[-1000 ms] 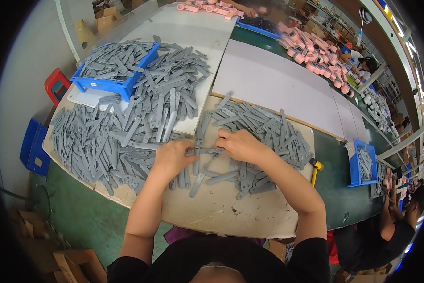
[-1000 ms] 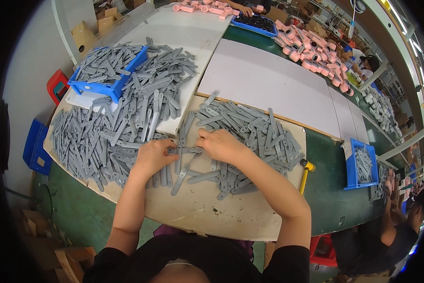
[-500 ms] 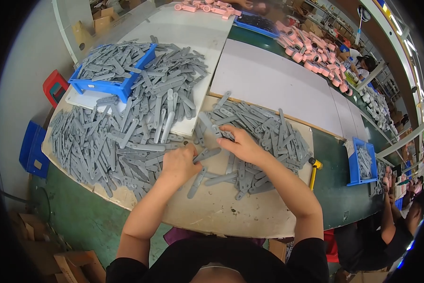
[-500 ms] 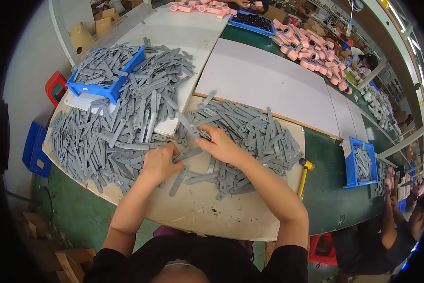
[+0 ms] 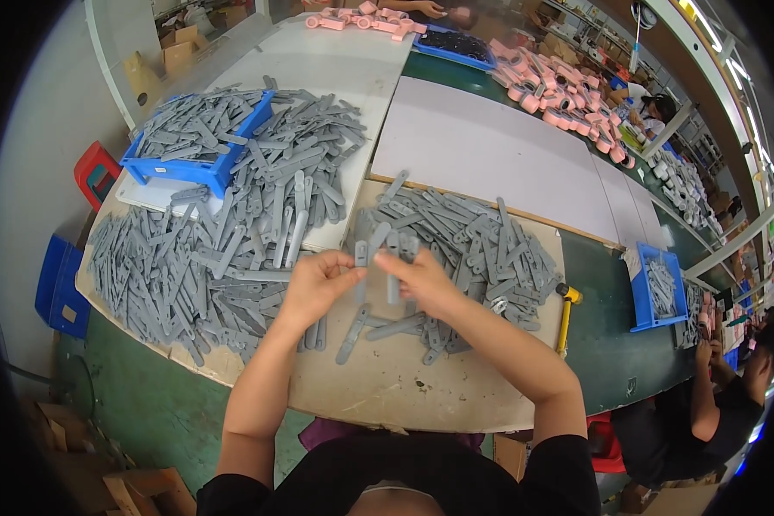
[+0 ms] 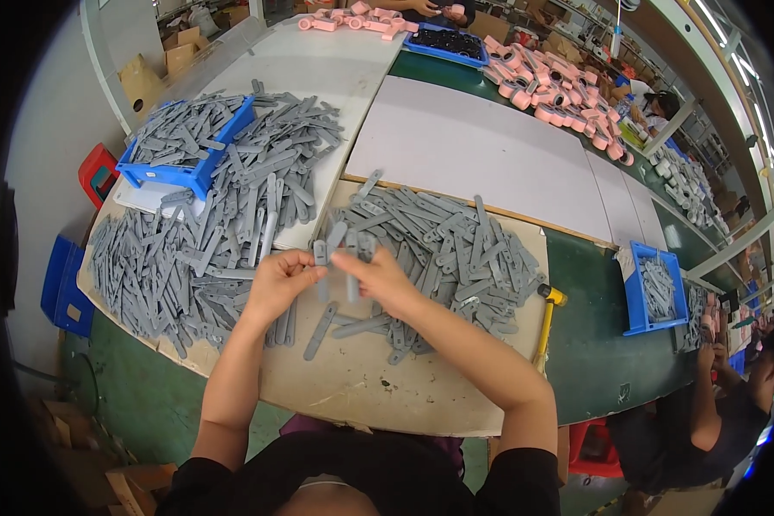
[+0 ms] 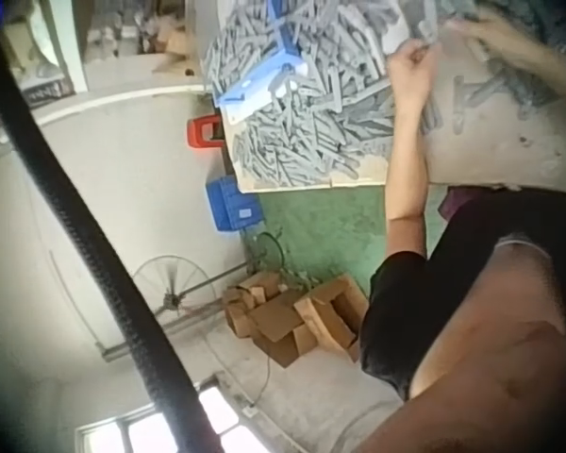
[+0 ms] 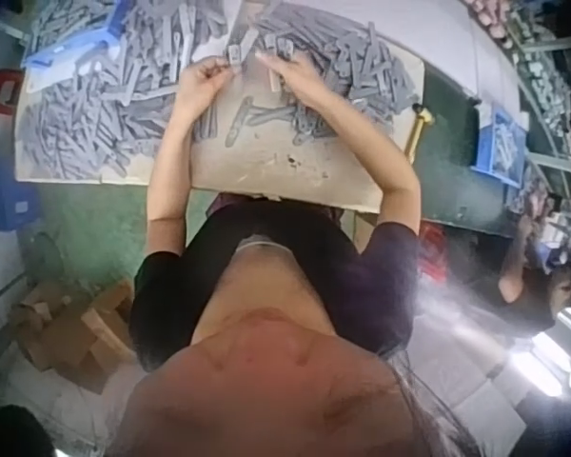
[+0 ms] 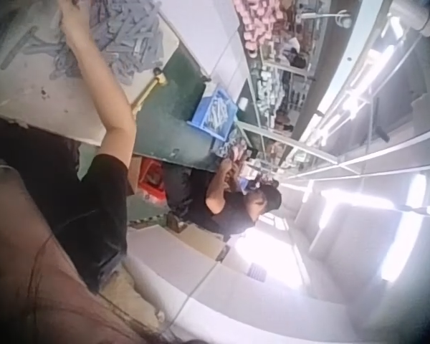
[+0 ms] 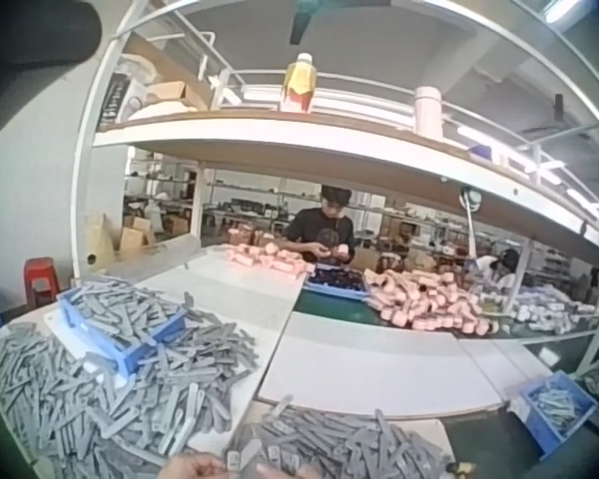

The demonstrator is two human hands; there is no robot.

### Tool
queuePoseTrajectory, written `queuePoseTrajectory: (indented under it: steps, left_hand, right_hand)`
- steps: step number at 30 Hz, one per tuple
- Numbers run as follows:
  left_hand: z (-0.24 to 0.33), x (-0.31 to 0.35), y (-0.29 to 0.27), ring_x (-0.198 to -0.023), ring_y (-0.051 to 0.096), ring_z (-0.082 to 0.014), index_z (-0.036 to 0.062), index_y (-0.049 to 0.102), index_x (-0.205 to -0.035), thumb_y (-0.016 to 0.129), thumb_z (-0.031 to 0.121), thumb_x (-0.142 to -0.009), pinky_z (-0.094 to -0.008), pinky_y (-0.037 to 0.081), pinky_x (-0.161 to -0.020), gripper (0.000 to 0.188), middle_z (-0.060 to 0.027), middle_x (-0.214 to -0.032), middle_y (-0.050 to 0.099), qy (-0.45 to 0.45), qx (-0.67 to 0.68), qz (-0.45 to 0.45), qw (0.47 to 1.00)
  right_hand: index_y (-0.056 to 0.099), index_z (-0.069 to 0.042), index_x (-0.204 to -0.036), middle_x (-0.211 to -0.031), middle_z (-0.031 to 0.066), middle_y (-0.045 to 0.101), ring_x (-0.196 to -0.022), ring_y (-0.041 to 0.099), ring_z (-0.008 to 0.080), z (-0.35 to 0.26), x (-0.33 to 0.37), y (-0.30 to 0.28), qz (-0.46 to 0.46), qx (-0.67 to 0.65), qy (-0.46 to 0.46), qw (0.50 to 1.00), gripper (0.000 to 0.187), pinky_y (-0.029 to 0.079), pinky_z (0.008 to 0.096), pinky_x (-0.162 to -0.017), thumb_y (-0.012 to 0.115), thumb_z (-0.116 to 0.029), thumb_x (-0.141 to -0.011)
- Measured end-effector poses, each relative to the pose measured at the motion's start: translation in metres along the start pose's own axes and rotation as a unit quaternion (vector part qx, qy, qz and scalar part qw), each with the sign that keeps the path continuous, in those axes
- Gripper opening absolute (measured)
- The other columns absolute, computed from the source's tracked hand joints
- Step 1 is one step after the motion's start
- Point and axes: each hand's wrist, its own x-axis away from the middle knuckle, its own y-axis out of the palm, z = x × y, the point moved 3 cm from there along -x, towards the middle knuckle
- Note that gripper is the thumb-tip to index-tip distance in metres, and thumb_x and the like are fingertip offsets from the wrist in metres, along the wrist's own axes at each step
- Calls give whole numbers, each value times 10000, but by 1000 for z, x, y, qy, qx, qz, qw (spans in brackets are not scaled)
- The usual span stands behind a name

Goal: The person sorts grey plastic components by hand at a factory workbench, inspecting them one by one.

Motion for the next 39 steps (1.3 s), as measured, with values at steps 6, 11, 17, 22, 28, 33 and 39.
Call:
queuePoseTrajectory:
  steps: [6,11,17,22,28,33,39]
  left_hand:
    - [-3,1,5,-494,323,-16,12,662,-926,712,194,-770,-209,252,-439,245,78,-543,429,0,-100,0,995]
    - [14,0,-17,-420,432,-143,83,669,-966,680,315,-775,-297,360,-445,300,-35,-476,462,43,-225,170,958]
    - [14,-1,-17,-458,528,-155,88,670,-905,647,240,-799,-286,405,-477,187,-54,-523,561,49,-223,170,959]
    - [10,-3,-14,-471,551,-178,102,675,-899,645,218,-795,-293,420,-488,158,-69,-555,587,45,-222,164,960]
    - [13,8,1,-547,588,-224,75,661,-788,706,307,-718,-323,449,-511,247,-68,-581,585,41,-366,23,929]
    - [16,17,25,-702,613,-270,73,644,-872,736,386,-650,-358,477,-598,394,-83,-731,621,-7,-406,-141,903]
    - [18,40,67,-960,523,-266,81,557,-1133,781,327,-575,-379,430,-797,650,-93,-1000,533,285,-341,-156,882]
  right_hand:
    - [632,-11,-907,-791,22,624,-696,565,87,8,-26,8,32,29,-60,997,240,451,239,-629,653,-225,-801]
    - [587,37,-856,-773,146,628,-723,632,225,-2,-53,-9,85,294,-54,951,351,494,349,-647,644,-297,-767]
    - [614,28,-885,-808,187,643,-796,629,336,-1,-64,8,81,531,-86,839,396,492,404,-692,694,-309,-692]
    - [590,58,-806,-634,136,611,-521,607,221,1,-55,-27,-3,379,25,925,301,486,328,-497,629,-216,-686]
    - [584,36,-931,-719,102,618,-534,573,149,-23,0,-54,12,160,23,987,246,475,272,-498,557,-124,-746]
    - [532,57,-1037,-684,149,594,-605,593,231,-25,31,-62,80,393,-46,915,399,478,352,-581,589,-218,-754]
    - [591,8,-998,-806,211,630,-802,611,369,-41,89,-113,186,571,22,799,421,486,410,-691,670,-273,-694]
